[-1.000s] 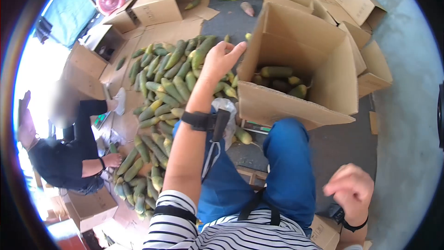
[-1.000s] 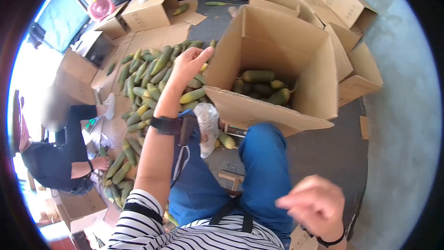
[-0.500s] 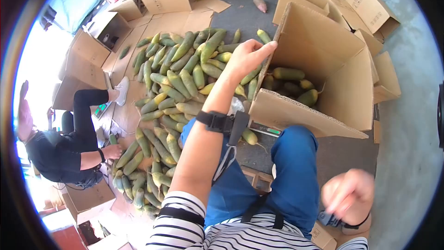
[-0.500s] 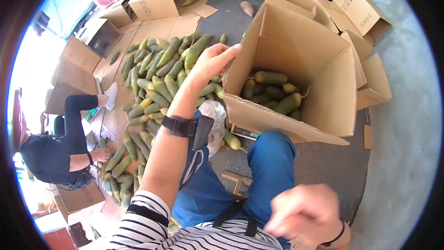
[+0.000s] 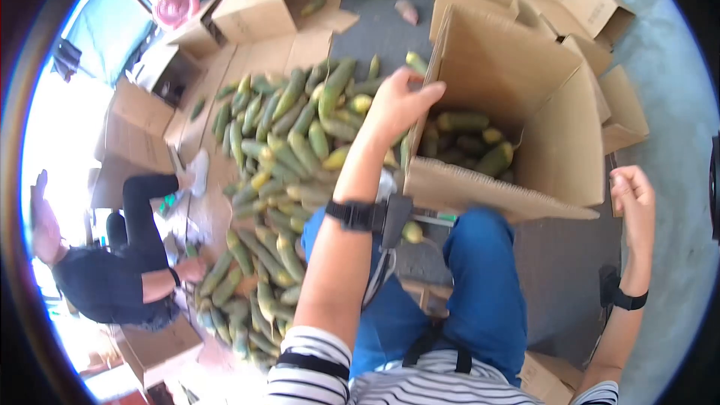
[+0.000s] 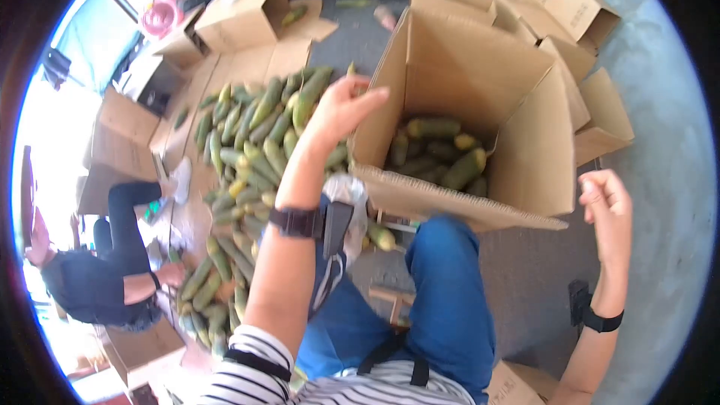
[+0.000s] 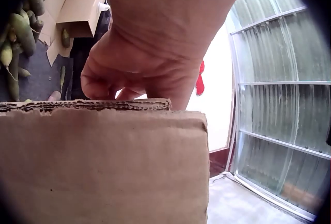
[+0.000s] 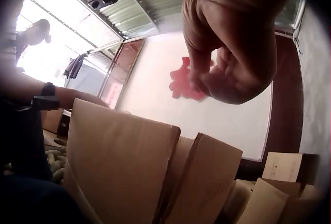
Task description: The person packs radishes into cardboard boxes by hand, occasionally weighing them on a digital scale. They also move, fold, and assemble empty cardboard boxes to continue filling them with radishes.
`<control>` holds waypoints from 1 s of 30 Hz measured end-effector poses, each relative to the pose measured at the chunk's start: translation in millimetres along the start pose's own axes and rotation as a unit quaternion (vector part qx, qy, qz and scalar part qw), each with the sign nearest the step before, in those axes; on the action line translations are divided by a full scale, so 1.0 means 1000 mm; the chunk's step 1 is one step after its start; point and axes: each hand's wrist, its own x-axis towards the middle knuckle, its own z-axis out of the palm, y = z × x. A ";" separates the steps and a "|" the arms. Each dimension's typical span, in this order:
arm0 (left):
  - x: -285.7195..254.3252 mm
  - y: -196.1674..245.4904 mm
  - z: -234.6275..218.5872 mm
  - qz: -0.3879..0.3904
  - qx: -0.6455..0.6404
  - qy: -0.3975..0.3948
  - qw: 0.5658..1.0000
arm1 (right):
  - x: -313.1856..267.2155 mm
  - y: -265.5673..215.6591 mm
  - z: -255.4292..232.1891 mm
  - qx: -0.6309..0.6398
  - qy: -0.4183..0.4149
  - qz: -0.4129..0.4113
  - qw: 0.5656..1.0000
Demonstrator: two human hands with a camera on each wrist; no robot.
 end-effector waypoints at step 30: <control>0.002 0.008 0.001 -0.025 0.097 -0.109 0.989 | 0.124 0.094 0.013 -0.184 -0.170 0.059 0.966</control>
